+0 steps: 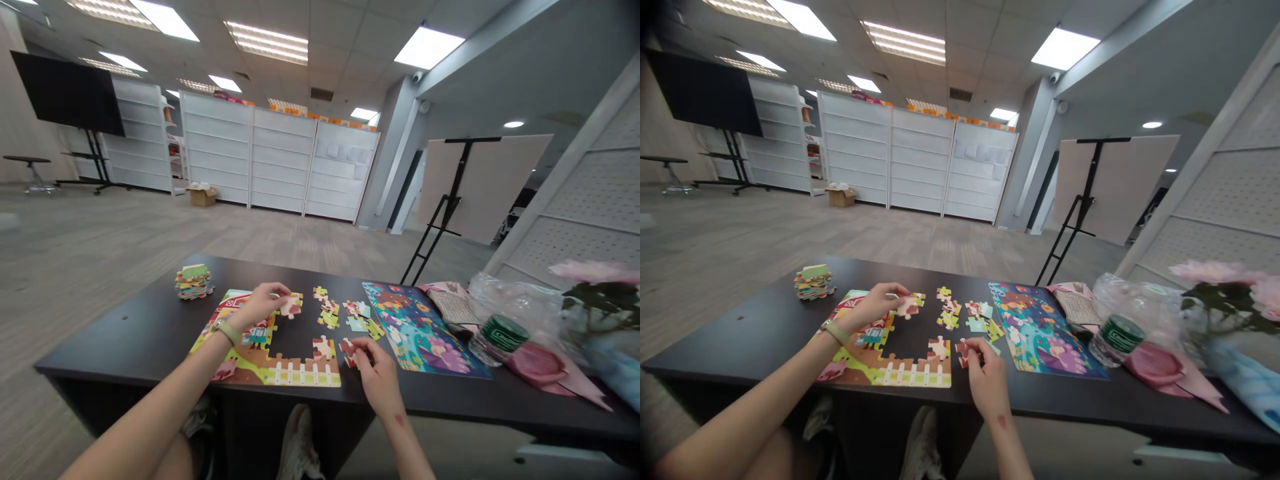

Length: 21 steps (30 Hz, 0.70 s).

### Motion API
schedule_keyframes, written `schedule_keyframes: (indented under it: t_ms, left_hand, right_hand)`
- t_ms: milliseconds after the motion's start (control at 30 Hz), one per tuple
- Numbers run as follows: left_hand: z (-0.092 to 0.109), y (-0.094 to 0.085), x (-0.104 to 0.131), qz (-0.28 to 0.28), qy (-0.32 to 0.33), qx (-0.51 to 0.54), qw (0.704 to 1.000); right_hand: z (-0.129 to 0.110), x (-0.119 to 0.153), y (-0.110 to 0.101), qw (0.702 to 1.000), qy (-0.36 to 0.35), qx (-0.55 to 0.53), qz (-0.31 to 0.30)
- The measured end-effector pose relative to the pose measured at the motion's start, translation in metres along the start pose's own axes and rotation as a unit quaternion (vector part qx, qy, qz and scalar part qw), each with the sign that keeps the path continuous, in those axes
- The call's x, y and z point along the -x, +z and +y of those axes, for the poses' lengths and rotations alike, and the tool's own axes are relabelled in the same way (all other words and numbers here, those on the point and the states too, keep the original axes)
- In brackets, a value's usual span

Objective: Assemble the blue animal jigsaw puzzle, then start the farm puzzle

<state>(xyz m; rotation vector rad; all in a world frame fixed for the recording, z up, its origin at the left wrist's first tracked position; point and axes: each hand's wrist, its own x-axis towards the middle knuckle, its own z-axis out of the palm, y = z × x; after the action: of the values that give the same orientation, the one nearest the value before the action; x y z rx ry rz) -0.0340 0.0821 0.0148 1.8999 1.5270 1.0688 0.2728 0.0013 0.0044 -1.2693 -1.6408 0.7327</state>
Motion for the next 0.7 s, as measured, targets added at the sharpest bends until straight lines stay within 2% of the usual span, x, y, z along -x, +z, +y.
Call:
schedule_keyframes:
  t_ms: [100, 200, 433, 700]
  left_hand:
    - [0.027, 0.029, 0.025, -0.066, 0.033, 0.045, 0.996]
    - [0.04, 0.046, 0.037, -0.078, 0.041, 0.057, 0.994]
    - [0.041, 0.046, 0.045, -0.068, 0.024, 0.059, 0.996]
    - [0.031, 0.045, 0.045, -0.095, 0.024, 0.122, 0.988]
  right_hand:
    - [-0.001, 0.002, 0.0, 1.0, -0.015, 0.011, 0.0]
    - [0.0, 0.004, -0.001, 1.0, -0.017, 0.011, 0.006]
    - [0.004, 0.004, -0.004, 1.0, -0.025, -0.013, 0.006]
    - [0.007, 0.003, -0.004, 0.999, -0.028, -0.013, 0.014]
